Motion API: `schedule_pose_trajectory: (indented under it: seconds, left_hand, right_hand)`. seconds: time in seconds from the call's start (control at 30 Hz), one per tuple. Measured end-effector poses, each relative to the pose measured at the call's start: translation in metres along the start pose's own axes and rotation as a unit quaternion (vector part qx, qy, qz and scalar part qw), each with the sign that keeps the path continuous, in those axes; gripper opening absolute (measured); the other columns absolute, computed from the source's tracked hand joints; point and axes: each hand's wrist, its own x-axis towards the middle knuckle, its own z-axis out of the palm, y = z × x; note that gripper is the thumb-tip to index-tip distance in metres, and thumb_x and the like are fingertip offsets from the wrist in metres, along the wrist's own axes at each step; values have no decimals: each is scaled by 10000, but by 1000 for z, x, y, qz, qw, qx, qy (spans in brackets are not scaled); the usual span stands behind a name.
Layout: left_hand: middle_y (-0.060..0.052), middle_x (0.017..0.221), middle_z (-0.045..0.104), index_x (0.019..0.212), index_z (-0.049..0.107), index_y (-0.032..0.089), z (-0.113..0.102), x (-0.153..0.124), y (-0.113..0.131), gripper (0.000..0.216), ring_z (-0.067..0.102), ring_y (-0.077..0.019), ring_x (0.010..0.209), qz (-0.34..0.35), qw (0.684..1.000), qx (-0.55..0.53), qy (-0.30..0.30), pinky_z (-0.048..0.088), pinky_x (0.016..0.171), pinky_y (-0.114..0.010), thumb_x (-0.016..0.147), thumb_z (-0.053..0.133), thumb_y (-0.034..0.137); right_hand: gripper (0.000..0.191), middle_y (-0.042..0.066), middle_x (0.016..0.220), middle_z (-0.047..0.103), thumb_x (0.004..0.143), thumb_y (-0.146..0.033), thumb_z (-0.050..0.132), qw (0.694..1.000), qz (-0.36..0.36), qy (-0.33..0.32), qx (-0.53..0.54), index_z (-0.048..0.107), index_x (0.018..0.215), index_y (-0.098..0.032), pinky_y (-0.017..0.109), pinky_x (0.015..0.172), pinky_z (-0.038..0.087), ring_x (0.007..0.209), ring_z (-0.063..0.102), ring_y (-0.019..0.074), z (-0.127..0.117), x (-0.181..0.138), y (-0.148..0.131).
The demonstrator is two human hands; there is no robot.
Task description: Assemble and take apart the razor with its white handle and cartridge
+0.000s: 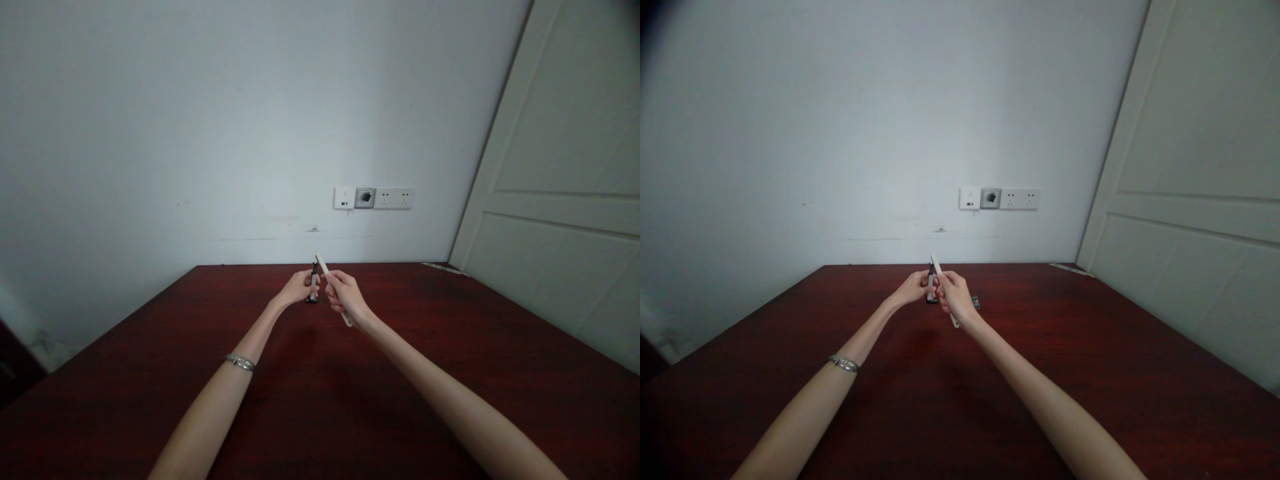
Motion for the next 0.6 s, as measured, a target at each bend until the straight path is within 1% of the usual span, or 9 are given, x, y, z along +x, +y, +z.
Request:
schedule_pose_trajectory:
  seconds: [0.17, 0.23, 0.37, 0.43, 0.5, 0.53, 0.6]
  left_hand:
    - [32, 579, 562, 727, 505, 124, -1, 1, -2, 116, 551, -85, 507, 6, 999, 40, -1, 415, 490, -176, 634, 562, 87]
    - [35, 574, 560, 734, 508, 124, -1, 0, -1, 124, 543, -82, 495, -1, 999, 37, 3, 406, 482, -173, 629, 564, 88]
    - [31, 579, 566, 745, 505, 126, 0, -2, 5, 133, 547, -84, 499, -3, 999, 36, 5, 410, 488, -175, 633, 566, 90]
    - [24, 582, 570, 737, 498, 128, 0, -1, 6, 125, 556, -90, 514, -1, 999, 49, 5, 413, 492, -175, 639, 568, 93]
    - [16, 593, 578, 742, 499, 128, -1, 0, 3, 117, 562, -97, 527, -1, 998, 55, 3, 418, 498, -181, 648, 560, 94]
    - [12, 606, 583, 749, 503, 127, -2, 0, 1, 114, 563, -99, 536, 2, 998, 57, 3, 422, 508, -186, 652, 553, 93]
    - [8, 639, 589, 767, 520, 126, -4, 1, -3, 110, 563, -101, 562, 19, 997, 69, 7, 430, 538, -195, 663, 541, 95]
  right_hand:
    - [296, -118, 460, 361, 752, -467, 526, 1000, 8, -9, -13, 481, 852, -192, 135, 276, 126, 286, 218, 8, 1, -4, 16]
    - [305, -116, 460, 359, 750, -475, 526, 1000, 9, -17, -17, 486, 856, -192, 136, 276, 124, 287, 215, 9, 1, -5, 17]
    - [300, -115, 451, 355, 752, -473, 521, 1000, 4, -11, -11, 481, 846, -191, 138, 281, 123, 290, 206, 11, -1, -6, 15]
    - [291, -117, 446, 347, 750, -468, 520, 1000, 18, -10, -14, 471, 838, -195, 140, 284, 118, 292, 200, 15, 0, -9, 15]
    - [288, -116, 450, 342, 751, -470, 516, 999, 31, -22, -23, 468, 840, -200, 145, 286, 118, 295, 197, 19, 0, -12, 14]
    - [287, -114, 456, 342, 754, -471, 512, 999, 26, -30, -30, 471, 846, -202, 151, 289, 127, 298, 201, 23, -1, -14, 12]
    - [285, -104, 479, 357, 768, -474, 493, 997, -19, -43, -53, 482, 859, -205, 168, 302, 178, 311, 241, 36, -5, -15, 1]
